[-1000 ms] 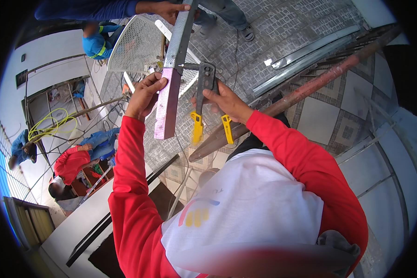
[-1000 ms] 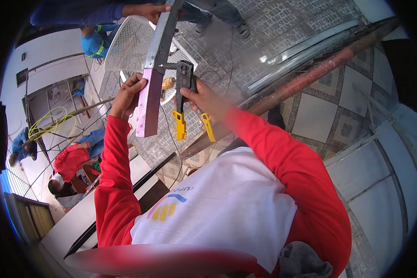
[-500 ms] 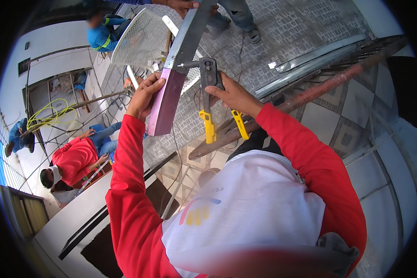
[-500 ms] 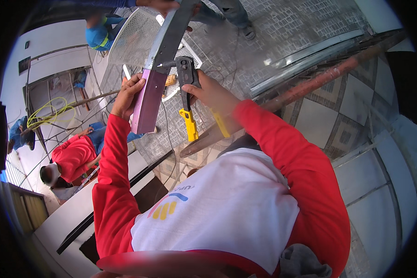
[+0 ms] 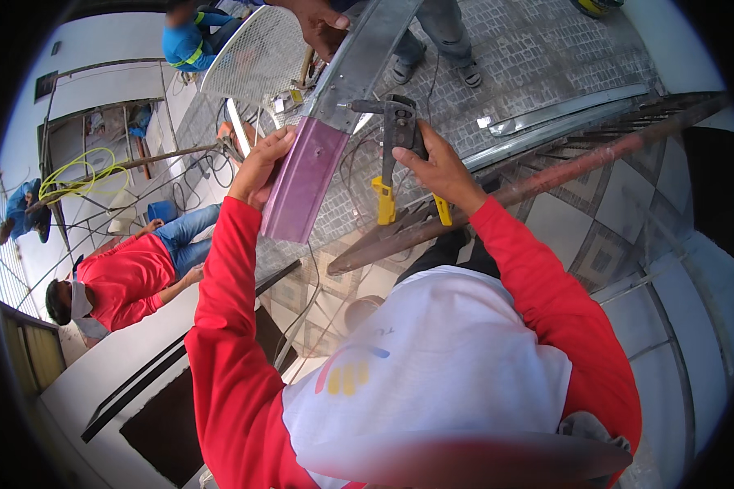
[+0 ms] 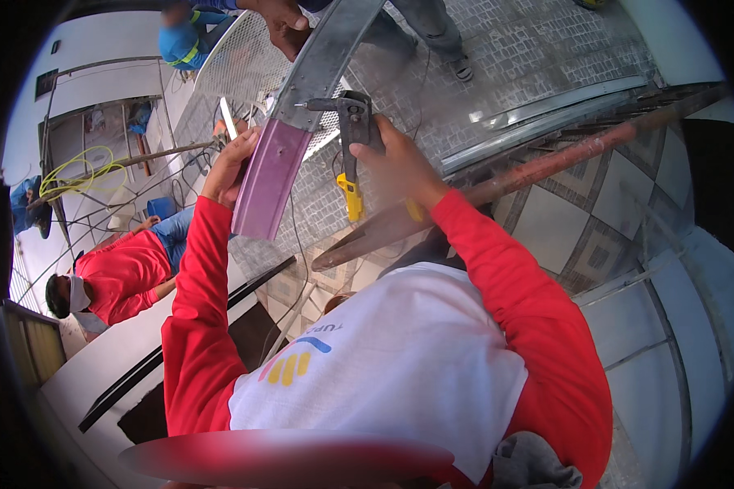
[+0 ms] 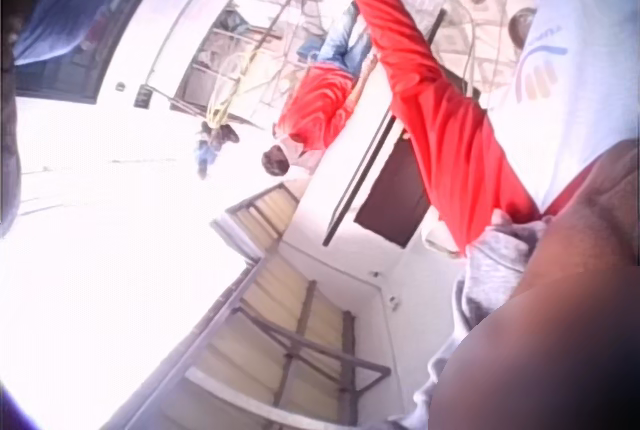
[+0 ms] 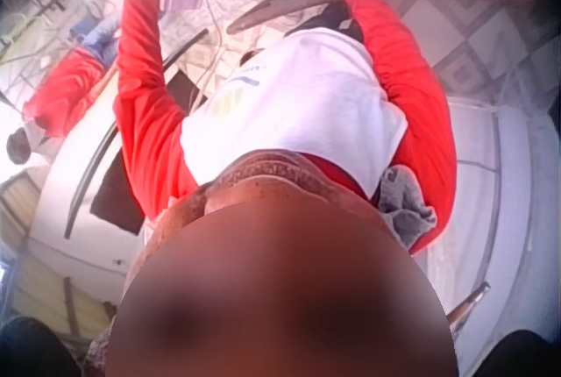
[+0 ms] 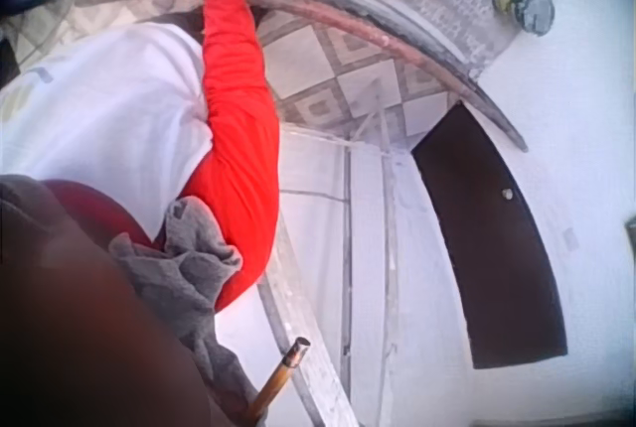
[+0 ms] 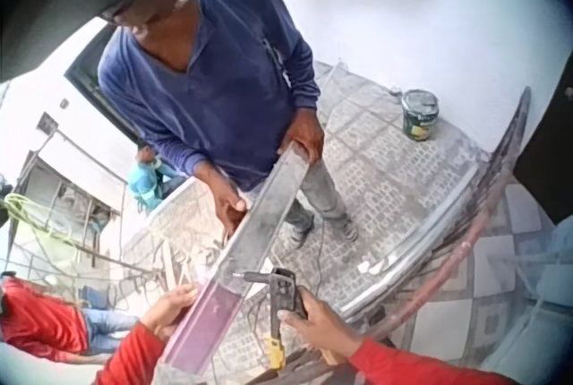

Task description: The person uses a rivet gun to fasten a pink plastic strip to a long metal bar held by another worker. The person then measures the assembly with a tape measure and marks it with a pencil. The work takes place on a tiled floor with tools and materials nearby.

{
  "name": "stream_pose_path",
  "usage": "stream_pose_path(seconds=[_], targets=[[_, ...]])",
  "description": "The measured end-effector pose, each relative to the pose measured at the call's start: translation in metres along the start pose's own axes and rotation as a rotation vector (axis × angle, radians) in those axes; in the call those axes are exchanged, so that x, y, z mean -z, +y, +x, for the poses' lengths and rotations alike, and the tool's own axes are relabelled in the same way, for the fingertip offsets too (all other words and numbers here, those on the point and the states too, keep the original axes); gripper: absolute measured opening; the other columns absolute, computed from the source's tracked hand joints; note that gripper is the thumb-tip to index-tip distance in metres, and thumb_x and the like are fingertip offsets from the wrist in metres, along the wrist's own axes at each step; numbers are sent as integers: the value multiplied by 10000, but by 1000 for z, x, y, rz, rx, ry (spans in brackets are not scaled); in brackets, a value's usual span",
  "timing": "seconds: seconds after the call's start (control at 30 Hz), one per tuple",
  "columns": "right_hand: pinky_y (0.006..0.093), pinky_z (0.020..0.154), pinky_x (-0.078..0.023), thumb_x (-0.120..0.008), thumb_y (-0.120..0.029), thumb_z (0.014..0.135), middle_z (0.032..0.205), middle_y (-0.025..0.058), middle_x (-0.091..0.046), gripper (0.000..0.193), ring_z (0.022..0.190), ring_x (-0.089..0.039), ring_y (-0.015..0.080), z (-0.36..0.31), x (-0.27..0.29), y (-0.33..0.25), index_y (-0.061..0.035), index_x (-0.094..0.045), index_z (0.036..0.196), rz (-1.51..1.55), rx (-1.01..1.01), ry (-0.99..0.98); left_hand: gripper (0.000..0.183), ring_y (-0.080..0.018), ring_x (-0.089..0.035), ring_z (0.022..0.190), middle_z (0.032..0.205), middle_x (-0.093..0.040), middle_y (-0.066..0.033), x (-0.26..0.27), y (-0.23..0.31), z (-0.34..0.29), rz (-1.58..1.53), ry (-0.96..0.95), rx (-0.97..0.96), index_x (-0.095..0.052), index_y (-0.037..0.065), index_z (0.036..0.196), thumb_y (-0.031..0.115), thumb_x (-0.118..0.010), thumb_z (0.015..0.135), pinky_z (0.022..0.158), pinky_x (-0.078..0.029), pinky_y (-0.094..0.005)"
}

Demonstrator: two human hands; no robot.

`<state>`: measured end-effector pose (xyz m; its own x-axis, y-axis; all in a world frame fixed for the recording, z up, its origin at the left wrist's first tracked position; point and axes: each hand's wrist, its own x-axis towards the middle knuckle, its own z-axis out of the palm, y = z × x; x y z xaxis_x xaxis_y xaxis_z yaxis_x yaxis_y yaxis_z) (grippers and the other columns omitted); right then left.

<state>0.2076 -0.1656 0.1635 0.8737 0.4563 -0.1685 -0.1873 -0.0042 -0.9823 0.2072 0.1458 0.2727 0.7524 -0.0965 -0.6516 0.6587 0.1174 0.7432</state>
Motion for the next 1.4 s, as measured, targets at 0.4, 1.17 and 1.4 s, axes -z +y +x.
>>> stream_pose_path(seconds=[0.4,1.17,1.4], targets=[[521,809,-532,-685,-332,948,993,293,-691,540,954,-684,494,-16,2,-27,-31,-459,1335,-327,131,78,358,-108,-716,877,1086,-722,-69,-10,-9,2,-119,-97,44,-613,12,1270,287,-626,1041,799,-601,-262],[520,778,-530,-705,-308,935,969,266,-705,519,932,-680,491,-48,19,-2,-41,-487,1323,-344,68,214,513,-91,-637,1002,1187,-680,-61,-37,0,-17,517,-7,-31,-561,-19,1379,286,-693,989,925,-499,-244],[452,764,-562,-763,-170,909,1059,220,-698,491,948,-706,415,-58,19,-19,-24,-530,1316,-645,494,76,559,-132,-662,978,1174,-686,-98,-42,-8,-15,558,20,-67,-538,-6,1393,305,-727,968,880,-532,-270]])
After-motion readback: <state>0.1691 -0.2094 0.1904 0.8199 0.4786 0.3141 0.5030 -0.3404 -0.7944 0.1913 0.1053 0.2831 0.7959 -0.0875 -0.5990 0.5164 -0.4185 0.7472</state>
